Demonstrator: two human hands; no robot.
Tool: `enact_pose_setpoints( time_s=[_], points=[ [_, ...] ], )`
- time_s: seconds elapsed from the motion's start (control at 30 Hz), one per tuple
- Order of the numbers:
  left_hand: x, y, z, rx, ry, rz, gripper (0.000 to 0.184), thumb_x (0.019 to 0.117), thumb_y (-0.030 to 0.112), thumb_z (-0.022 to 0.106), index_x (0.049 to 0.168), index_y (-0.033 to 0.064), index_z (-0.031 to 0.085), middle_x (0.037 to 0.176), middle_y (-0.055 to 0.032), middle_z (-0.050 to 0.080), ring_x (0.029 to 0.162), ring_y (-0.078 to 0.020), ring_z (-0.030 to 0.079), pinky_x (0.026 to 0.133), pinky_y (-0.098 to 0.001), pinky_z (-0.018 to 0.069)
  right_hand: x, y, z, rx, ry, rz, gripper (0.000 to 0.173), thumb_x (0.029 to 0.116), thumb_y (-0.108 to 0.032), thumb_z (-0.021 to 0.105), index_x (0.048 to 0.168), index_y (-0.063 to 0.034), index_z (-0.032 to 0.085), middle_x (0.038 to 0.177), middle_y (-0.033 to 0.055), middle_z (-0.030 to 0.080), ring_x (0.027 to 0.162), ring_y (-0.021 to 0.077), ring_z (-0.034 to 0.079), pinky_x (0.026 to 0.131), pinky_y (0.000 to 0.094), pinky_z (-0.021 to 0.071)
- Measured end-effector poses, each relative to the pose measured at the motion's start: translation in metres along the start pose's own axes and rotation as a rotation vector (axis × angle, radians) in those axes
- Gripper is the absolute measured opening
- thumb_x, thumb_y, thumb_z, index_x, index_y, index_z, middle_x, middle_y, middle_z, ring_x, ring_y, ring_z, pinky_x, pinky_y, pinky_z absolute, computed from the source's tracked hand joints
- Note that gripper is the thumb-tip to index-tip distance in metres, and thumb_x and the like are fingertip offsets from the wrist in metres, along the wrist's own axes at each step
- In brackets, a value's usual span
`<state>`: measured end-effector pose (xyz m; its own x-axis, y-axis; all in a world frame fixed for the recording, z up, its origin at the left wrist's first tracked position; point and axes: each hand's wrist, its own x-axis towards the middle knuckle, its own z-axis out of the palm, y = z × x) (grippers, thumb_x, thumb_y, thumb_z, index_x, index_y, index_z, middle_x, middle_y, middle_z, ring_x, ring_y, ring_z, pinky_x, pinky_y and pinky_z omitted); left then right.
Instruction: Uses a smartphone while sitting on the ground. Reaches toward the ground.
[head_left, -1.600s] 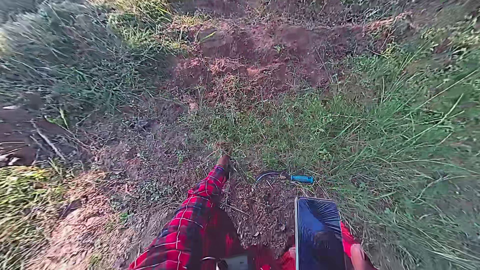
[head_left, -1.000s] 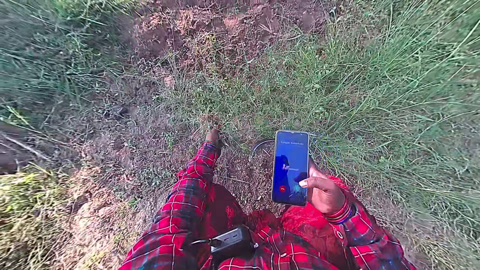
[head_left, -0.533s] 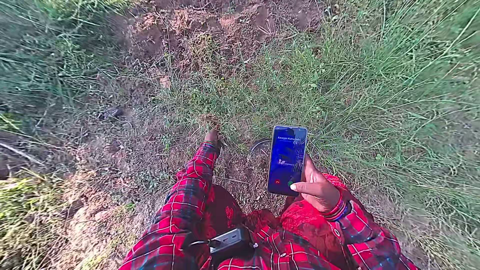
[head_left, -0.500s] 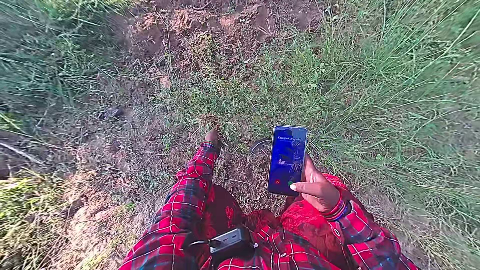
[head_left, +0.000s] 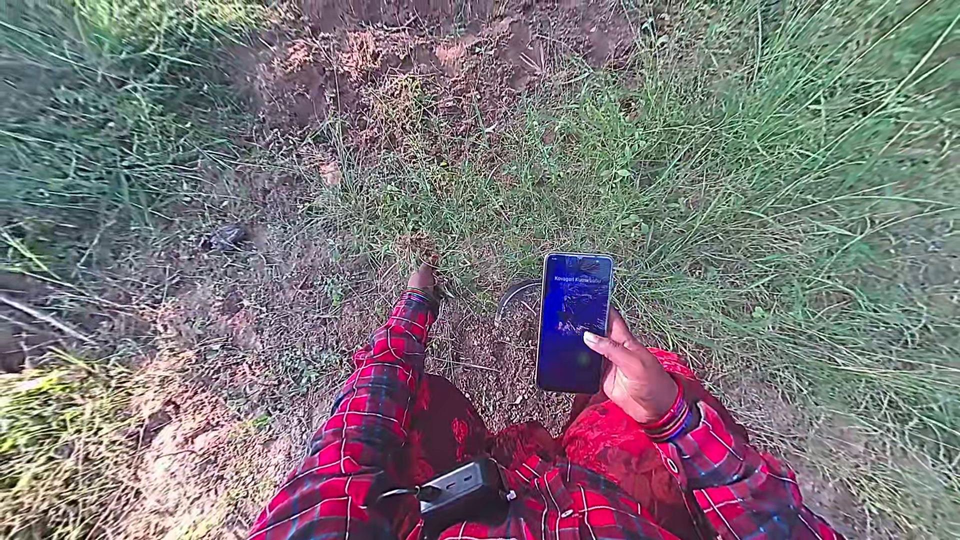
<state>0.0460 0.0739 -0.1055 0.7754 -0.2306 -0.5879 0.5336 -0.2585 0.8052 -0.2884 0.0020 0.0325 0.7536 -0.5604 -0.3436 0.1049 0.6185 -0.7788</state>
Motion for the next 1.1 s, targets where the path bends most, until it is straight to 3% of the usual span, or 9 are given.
enact_pose_setpoints(
  time_s=[0.3,0.4,0.47,0.6,0.7,0.77,0.83,0.97,1.1],
  points=[
    [-0.017,-0.001,-0.001,-0.036,-0.052,0.097,0.048,0.1104,0.032,0.045,0.140,-0.0056,0.049,0.128,-0.0219,0.060,0.106,-0.0241,0.061,0.089,-0.0417,0.0534,0.000,0.002,-0.004,0.091,-0.028,-0.028,0.057,0.1031,-0.017,0.032,0.158,-0.0108,0.017,0.137,0.0055,0.058,0.124,0.0126,0.062,0.104,0.0327,0.0543],
    [-0.090,0.066,0.029,0.071,0.099,-0.230,0.034,0.1133,0.016,0.033,0.142,0.0029,0.045,0.126,-0.0103,0.055,0.105,-0.0151,0.056,0.091,-0.0301,0.0469,0.000,0.001,-0.004,0.113,-0.036,-0.041,0.056,0.1021,-0.018,0.035,0.156,-0.0105,0.019,0.135,0.0041,0.060,0.122,0.0126,0.063,0.103,0.0331,0.0554],
    [-0.068,0.049,0.017,0.072,0.038,-0.183,0.038,0.1135,0.021,0.036,0.146,0.0016,0.043,0.136,-0.0136,0.054,0.117,-0.0193,0.056,0.100,-0.0359,0.0470,-0.001,0.001,-0.004,0.109,-0.039,-0.037,0.059,0.1017,-0.019,0.037,0.156,-0.0097,0.018,0.136,0.0044,0.059,0.123,0.0125,0.063,0.104,0.0330,0.0549],
    [0.013,-0.018,-0.012,0.036,-0.069,0.101,0.057,0.1081,0.044,0.048,0.140,-0.0028,0.051,0.134,-0.0228,0.059,0.117,-0.0305,0.060,0.096,-0.0497,0.0521,-0.001,0.002,-0.006,0.125,-0.068,-0.049,0.060,0.1016,-0.022,0.042,0.156,-0.0093,0.019,0.136,0.0049,0.059,0.124,0.0136,0.063,0.105,0.0342,0.0546],
    [-0.079,0.047,0.017,0.060,-0.015,-0.074,0.039,0.1134,0.021,0.036,0.144,-0.0017,0.045,0.135,-0.0158,0.056,0.114,-0.0194,0.057,0.097,-0.0363,0.0475,-0.002,0.002,-0.006,0.110,-0.082,-0.053,0.059,0.1020,-0.021,0.041,0.156,-0.0096,0.020,0.135,0.0051,0.060,0.122,0.0146,0.064,0.105,0.0351,0.0549],
    [-0.133,0.074,0.040,0.078,0.069,-0.066,0.034,0.1128,0.014,0.035,0.141,-0.0026,0.046,0.128,-0.0141,0.056,0.105,-0.0143,0.056,0.091,-0.0286,0.0464,-0.004,0.001,-0.005,0.093,-0.081,-0.036,0.064,0.0982,-0.018,0.046,0.156,-0.0106,0.019,0.134,0.0047,0.060,0.120,0.0146,0.065,0.103,0.0353,0.0563],
    [-0.135,0.075,0.038,0.077,0.034,-0.063,0.039,0.1134,0.015,0.034,0.147,-0.0043,0.042,0.141,-0.0180,0.052,0.119,-0.0178,0.054,0.102,-0.0336,0.0425,-0.005,0.001,-0.007,0.067,-0.105,-0.046,0.079,0.0905,-0.010,0.057,0.156,-0.0085,0.014,0.135,0.0069,0.060,0.120,0.0165,0.065,0.102,0.0367,0.0572],
    [-0.019,-0.001,-0.001,0.058,-0.019,0.107,0.048,0.1104,0.033,0.046,0.139,-0.0052,0.051,0.136,-0.0225,0.057,0.118,-0.0274,0.058,0.097,-0.0455,0.0507,-0.006,0.002,-0.004,-0.055,-0.071,-0.094,0.104,0.0740,0.004,0.072,0.155,-0.0034,0.008,0.135,0.0088,0.059,0.117,0.0157,0.068,0.098,0.0329,0.0601],
    [-0.008,0.000,-0.003,0.049,-0.008,0.012,0.051,0.1102,0.038,0.046,0.141,-0.0022,0.052,0.139,-0.0205,0.057,0.122,-0.0287,0.057,0.103,-0.0497,0.0473,-0.008,0.004,0.004,-0.127,0.042,-0.074,0.116,0.0649,0.002,0.080,0.156,-0.0055,0.009,0.131,0.0072,0.060,0.113,0.0123,0.069,0.094,0.0283,0.0613]
  ],
)
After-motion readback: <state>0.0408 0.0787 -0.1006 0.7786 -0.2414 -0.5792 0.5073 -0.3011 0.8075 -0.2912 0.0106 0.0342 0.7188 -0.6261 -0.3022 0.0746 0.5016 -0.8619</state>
